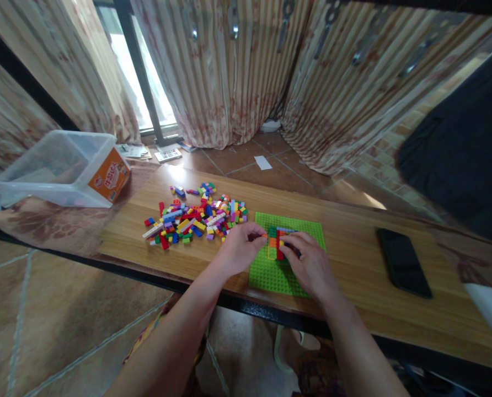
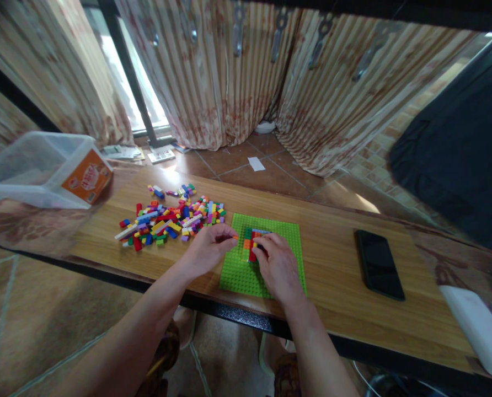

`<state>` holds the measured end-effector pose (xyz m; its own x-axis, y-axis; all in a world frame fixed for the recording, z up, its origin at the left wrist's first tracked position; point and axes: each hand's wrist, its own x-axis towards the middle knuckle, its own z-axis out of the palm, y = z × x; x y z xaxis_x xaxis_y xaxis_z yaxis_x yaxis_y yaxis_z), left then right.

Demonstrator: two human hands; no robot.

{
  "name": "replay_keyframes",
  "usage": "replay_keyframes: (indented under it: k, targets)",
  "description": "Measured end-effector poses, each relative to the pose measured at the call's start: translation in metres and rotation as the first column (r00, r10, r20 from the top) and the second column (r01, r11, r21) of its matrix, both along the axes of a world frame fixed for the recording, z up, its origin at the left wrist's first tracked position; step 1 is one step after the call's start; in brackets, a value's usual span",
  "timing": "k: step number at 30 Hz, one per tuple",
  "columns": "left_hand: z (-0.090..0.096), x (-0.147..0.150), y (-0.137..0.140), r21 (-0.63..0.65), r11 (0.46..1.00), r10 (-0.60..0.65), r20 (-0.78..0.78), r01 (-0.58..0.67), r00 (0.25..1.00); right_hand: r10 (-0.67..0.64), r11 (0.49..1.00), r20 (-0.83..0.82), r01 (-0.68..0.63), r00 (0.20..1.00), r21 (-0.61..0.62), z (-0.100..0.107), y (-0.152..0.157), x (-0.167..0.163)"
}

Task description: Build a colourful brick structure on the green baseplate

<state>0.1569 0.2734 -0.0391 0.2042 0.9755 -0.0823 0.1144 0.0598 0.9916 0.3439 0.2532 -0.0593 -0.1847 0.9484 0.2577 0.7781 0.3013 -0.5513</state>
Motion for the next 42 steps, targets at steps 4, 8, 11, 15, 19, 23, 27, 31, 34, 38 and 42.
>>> replay_keyframes:
  k: [4, 8, 11, 15, 19, 23, 27, 31, 34, 38, 42]
  targets:
    - [0.000, 0.000, 0.000, -0.008, 1.000, 0.002, 0.005, -0.002, 1.000, 0.000, 1.000, 0.007, 0.000, 1.000, 0.003, -0.001, 0.000, 0.000]
    - [-0.001, 0.000, 0.000, -0.011, 1.000, 0.004, 0.016, -0.004, 1.000, 0.009, 1.000, 0.007, -0.009, 1.000, 0.006, -0.001, 0.001, 0.001]
    - [0.000, 0.000, 0.000, -0.008, 1.000, 0.003, 0.006, -0.003, 1.000, 0.015, 1.000, 0.008, -0.015, 1.000, 0.014, -0.002, 0.001, 0.001]
    - [0.002, 0.001, 0.000, -0.010, 1.000, 0.002, -0.001, -0.002, 1.000, 0.014, 1.000, 0.000, -0.014, 1.000, 0.015, -0.003, 0.001, 0.002]
    - [0.002, 0.001, 0.000, -0.010, 1.000, 0.008, 0.007, -0.008, 1.000, 0.005, 1.000, -0.002, -0.005, 1.000, 0.014, -0.002, 0.001, 0.001]
    - [0.001, 0.001, 0.000, -0.006, 1.000, 0.006, 0.010, -0.006, 1.000, 0.004, 1.000, -0.011, -0.004, 1.000, 0.000, 0.001, 0.000, 0.000]
    - [0.001, 0.000, 0.000, -0.010, 1.000, 0.006, 0.005, -0.006, 1.000, -0.004, 1.000, -0.066, 0.004, 0.998, 0.004, 0.004, -0.001, 0.002]
    - [0.001, 0.000, 0.000, -0.006, 1.000, 0.004, -0.002, -0.004, 1.000, 0.009, 0.997, -0.060, -0.004, 0.998, 0.082, 0.002, -0.004, 0.007]
    - [0.002, 0.000, -0.001, -0.011, 1.000, 0.007, 0.009, -0.007, 1.000, 0.043, 0.990, 0.001, -0.043, 0.999, 0.131, -0.003, -0.005, 0.010]
    - [0.002, 0.000, -0.001, -0.007, 1.000, 0.009, 0.005, -0.009, 1.000, 0.054, 0.981, 0.039, -0.061, 0.998, 0.186, -0.009, -0.006, 0.009]
    - [-0.001, 0.000, 0.000, 0.012, 1.000, 0.001, -0.005, -0.001, 1.000, 0.055, 0.973, 0.097, -0.075, 0.994, 0.217, -0.011, -0.005, 0.008]
